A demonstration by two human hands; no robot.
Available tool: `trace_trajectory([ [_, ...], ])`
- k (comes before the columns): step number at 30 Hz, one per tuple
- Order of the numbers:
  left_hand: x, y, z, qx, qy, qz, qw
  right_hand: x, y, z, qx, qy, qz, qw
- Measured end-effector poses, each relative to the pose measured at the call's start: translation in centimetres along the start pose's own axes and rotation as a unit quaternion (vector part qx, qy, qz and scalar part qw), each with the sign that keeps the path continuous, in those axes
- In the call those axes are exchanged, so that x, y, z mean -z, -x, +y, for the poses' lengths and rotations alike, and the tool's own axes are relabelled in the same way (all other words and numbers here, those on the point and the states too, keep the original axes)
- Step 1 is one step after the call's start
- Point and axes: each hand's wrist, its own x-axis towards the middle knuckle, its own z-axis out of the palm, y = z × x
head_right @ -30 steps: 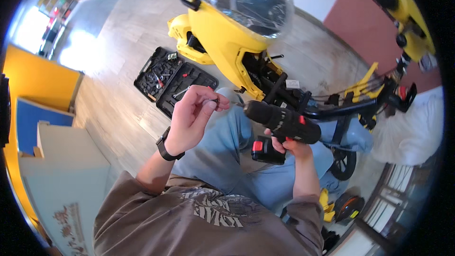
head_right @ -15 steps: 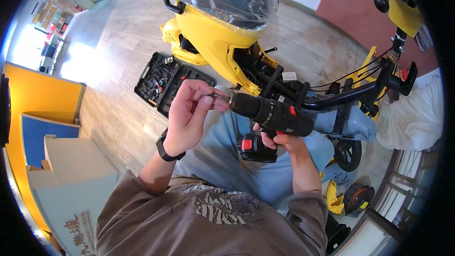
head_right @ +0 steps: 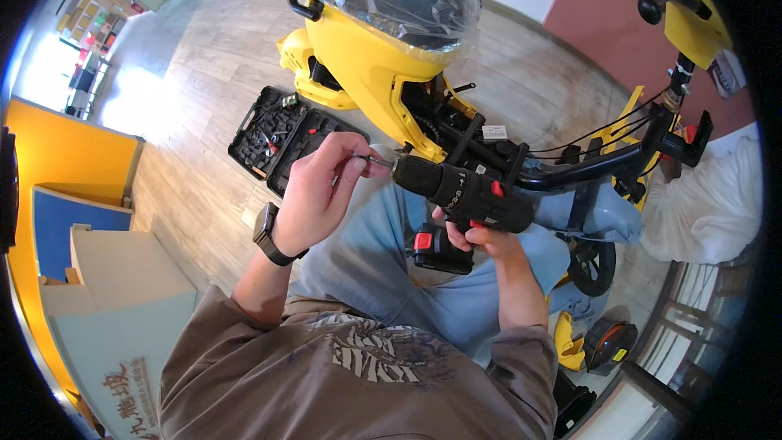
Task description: Repairing and reassembling the handlebars and fairing of a yellow electric scooter.
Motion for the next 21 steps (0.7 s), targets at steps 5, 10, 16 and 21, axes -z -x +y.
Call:
trace_trajectory([
  [5,-0.6,-0.3,-0.7,0.005,0.154,-0.014,0.988,0.0,-0.1,0.3,-0.012,-0.08,-0.033,0.996],
  [10,-1.2,-0.2,-1.2,0.01,0.206,-0.013,0.978,-0.1,0.3,0.4,-0.008,-0.072,-0.021,0.997],
  [16,-0.7,-0.2,-1.3,0.024,0.27,-0.031,0.962,-0.3,-0.2,0.6,-0.006,-0.091,-0.033,0.995],
  [21,0.2,-0.4,-1.6,0.015,0.295,-0.038,0.955,-0.5,-1.1,0.9,-0.006,-0.108,-0.043,0.993],
])
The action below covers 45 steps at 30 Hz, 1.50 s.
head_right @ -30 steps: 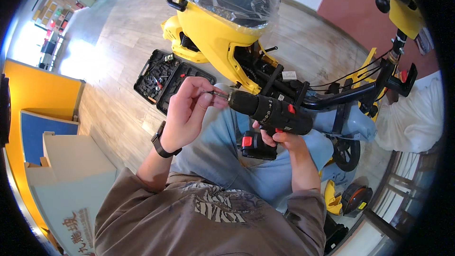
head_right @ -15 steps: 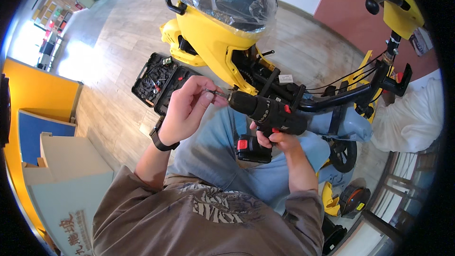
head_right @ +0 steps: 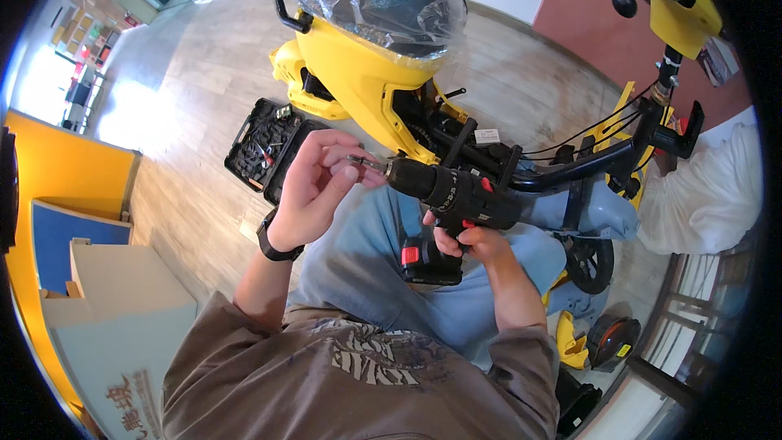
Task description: Repairing and reassembling the handlebars and fairing of a yellow electric scooter.
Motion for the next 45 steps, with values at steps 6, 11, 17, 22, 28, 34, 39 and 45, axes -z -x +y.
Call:
trace_trajectory([
  [6,-0.3,-0.8,-1.2,-0.043,0.024,0.013,0.999,1.2,0.8,-0.2,0.017,-0.035,-0.029,0.999],
  [11,1.0,-0.2,0.7,-0.07,-0.117,0.042,0.99,1.5,2.1,-0.9,0.105,-0.073,-0.043,0.991],
  [17,-0.2,-2.9,7.5,-0.151,-0.268,0.002,0.952,0.8,7.9,-4.5,0.28,-0.068,0.002,0.957],
  [22,-3.1,-6.9,15.3,-0.276,-0.39,0.025,0.878,-0.6,13.6,-8.5,0.433,0.09,0.052,0.895],
  [28,-9.1,-16.4,18.6,-0.288,-0.598,-0.047,0.747,-2.3,21.1,-12.4,0.491,0.292,0.223,0.79],
  [34,-12.5,-23.6,16.4,-0.119,-0.715,-0.096,0.682,-0.2,24.8,-16.3,0.406,0.684,0.493,0.351],
  [39,-11.0,-26.1,14.9,-0.079,-0.612,-0.044,0.786,3.7,25.8,-21.4,0.435,0.719,0.491,0.228],
  [45,-12.0,-25.7,14.7,-0.074,-0.623,-0.026,0.779,9.0,26.7,-28.8,0.452,0.74,0.482,0.125],
])
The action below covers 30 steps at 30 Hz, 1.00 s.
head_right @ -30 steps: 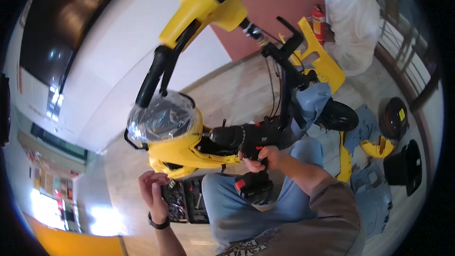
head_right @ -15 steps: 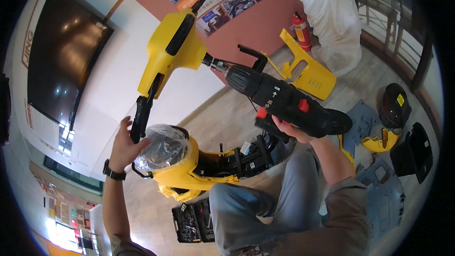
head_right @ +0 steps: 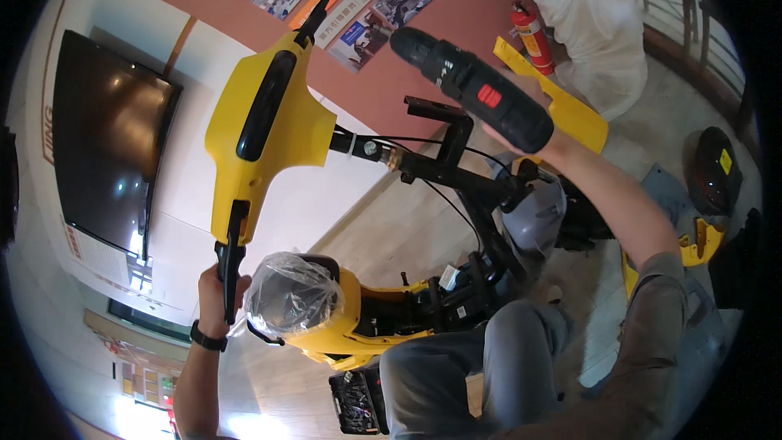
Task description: Repairing and reassembling the handlebars and fairing of a yellow electric scooter.
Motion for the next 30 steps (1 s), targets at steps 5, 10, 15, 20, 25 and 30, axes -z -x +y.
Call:
trace_trajectory([
  [5,0.2,0.3,0.5,0.004,-0.03,0.005,1.0,-5.9,-1.6,7.3,-0.1,-0.045,0.008,0.994],
  [10,0.1,0.7,0.8,0.035,-0.043,0.022,0.998,-10.3,-2.8,11.5,-0.106,-0.2,0.0,0.974],
  [15,-0.2,0.4,1.4,0.126,-0.058,0.032,0.99,-14.4,-4.2,14.2,0.102,-0.075,0.037,0.991],
  [20,-0.1,1.8,-1.1,0.086,-0.04,0.073,0.993,-18.4,-6.0,13.6,0.125,-0.113,0.085,0.982],
  [25,-1.5,1.2,2.4,0.127,0.026,0.111,0.985,-21.5,-5.9,14.2,0.128,-0.097,0.09,0.983],
  [30,-0.9,1.6,1.1,0.188,-0.003,0.112,0.976,-21.7,-6.5,13.1,0.153,-0.134,0.133,0.97],
])
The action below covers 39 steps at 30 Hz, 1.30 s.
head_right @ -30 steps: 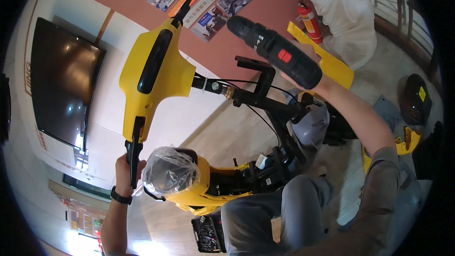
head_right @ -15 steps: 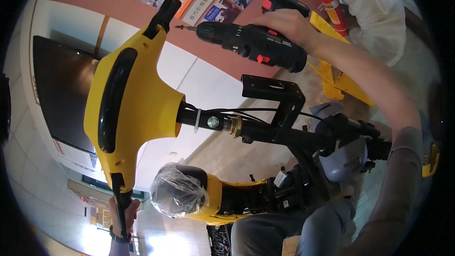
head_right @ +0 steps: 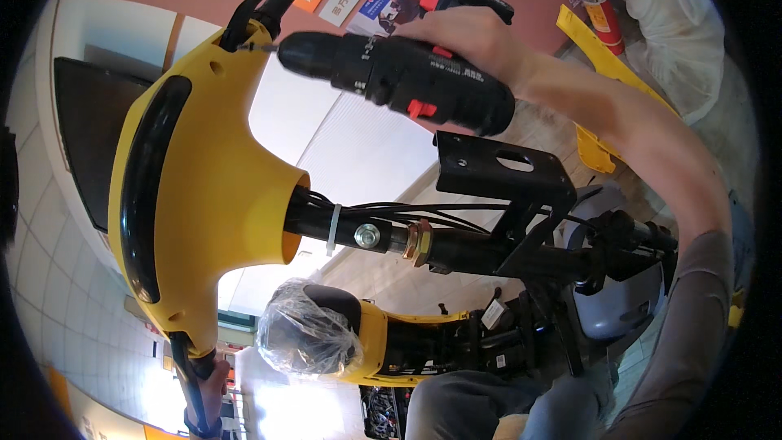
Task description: Repairing and reassembling the handlebars and fairing of a yellow electric scooter.
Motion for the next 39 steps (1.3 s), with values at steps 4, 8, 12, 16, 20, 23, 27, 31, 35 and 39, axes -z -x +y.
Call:
trace_trajectory([
  [4,0.0,-0.1,-0.1,-0.02,0.013,-0.014,1.0,-0.3,-0.2,-0.9,-0.005,-0.019,-0.026,0.999],
  [8,-0.1,-0.1,-0.7,-0.066,0.041,-0.004,0.997,-0.7,-0.1,-0.8,-0.017,-0.036,-0.021,0.999],
  [12,0.1,-0.7,-1.5,-0.083,0.001,0.003,0.997,-0.6,-0.5,-1.0,-0.017,-0.019,-0.02,0.999],
  [16,-0.6,0.1,0.1,-0.029,0.025,0.034,0.999,-0.7,-0.6,-1.0,-0.012,-0.026,-0.01,1.0],
  [20,0.7,-0.5,-2.9,-0.101,-0.023,0.012,0.995,-0.8,-0.6,-0.9,-0.016,-0.046,-0.013,0.999],
  [23,0.8,-0.7,-2.9,-0.146,-0.054,-0.005,0.988,-1.4,-0.7,-0.6,-0.007,-0.027,-0.023,0.999],
  [27,0.7,-0.8,-2.0,-0.133,-0.075,-0.024,0.988,-1.9,-1.2,-0.8,-0.007,-0.028,-0.028,0.999],
  [31,1.2,-0.6,-1.8,-0.113,-0.118,-0.041,0.986,-2.3,-1.5,-1.0,-0.019,-0.043,-0.026,0.999],
  [35,1.3,-0.6,-2.0,-0.091,-0.139,-0.047,0.985,-2.3,-1.7,-1.5,-0.016,-0.035,-0.022,0.999],
  [39,0.4,-2.2,-4.9,-0.126,-0.023,-0.013,0.992,-1.3,-1.7,-1.9,-0.02,-0.058,-0.019,0.998],
])
